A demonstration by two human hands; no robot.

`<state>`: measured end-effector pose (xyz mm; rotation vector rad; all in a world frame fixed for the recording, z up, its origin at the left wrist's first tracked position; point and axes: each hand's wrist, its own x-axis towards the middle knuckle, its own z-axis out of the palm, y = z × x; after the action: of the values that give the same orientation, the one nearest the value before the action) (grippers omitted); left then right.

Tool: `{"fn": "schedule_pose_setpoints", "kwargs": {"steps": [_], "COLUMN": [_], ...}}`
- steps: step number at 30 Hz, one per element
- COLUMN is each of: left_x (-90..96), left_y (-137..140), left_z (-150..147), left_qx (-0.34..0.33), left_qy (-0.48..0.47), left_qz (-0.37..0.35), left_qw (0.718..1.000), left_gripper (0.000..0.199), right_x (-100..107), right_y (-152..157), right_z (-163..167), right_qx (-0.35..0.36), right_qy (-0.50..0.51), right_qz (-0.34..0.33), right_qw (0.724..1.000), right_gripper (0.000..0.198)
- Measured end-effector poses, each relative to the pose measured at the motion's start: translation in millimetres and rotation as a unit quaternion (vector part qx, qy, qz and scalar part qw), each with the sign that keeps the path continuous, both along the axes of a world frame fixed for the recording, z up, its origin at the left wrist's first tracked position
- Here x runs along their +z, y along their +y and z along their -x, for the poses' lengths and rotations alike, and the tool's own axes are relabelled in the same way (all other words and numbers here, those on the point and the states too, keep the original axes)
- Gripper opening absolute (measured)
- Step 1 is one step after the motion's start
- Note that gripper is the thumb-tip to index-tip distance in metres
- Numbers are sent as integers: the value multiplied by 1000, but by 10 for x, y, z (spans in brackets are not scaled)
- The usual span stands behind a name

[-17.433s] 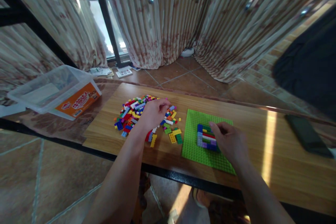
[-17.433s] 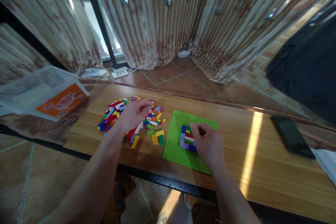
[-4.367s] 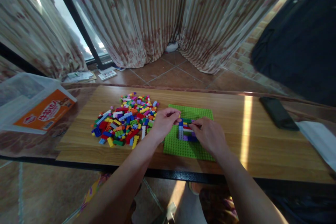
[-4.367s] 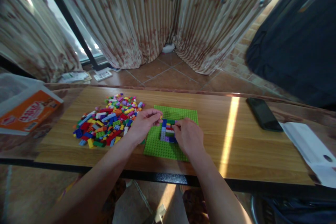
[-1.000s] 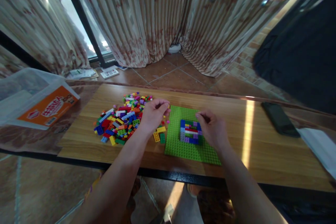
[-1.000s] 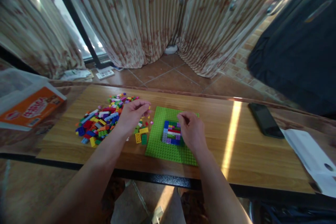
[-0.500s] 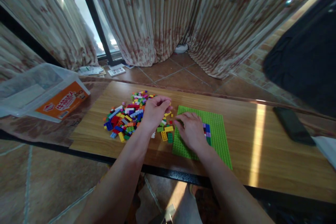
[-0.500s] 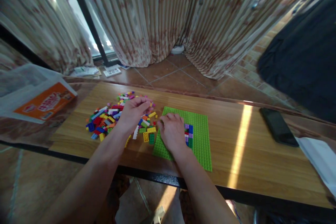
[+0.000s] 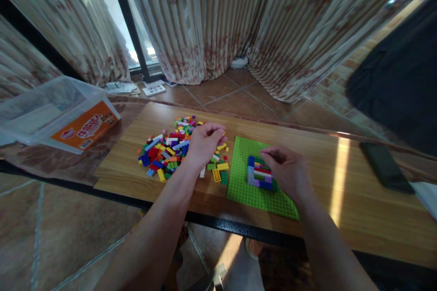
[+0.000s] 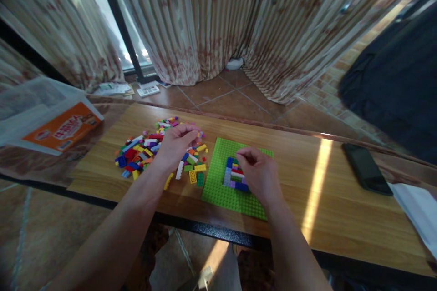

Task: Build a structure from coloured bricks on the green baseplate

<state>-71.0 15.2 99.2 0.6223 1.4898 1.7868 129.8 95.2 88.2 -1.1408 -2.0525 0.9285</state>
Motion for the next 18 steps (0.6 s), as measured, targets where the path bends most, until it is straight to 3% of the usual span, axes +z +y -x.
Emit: {"fn": "schedule_pose_setpoints", "kwargs": {"steps": [7,13,18], "left_x": [-26,-48,-50], "left_y": [39,58,60], "left_z": [-44,-57,-47], "left_qx": [-1,-7,-7], "left_qy": [26,36,38], "left_qz": [11,19,24], "left_qw": [1000,999,999], "left_gripper": [6,5,6], "right_x": [-104,-138,-106], "right_y": [102,52,30], "right_z": [-339,-285,-255], "right_qx": [40,103,119], "right_qy": [-65,-124,-165], "right_qz": [1,-63,-74], "right_qw": [997,985,976], "right_gripper": [20,17,17]}}
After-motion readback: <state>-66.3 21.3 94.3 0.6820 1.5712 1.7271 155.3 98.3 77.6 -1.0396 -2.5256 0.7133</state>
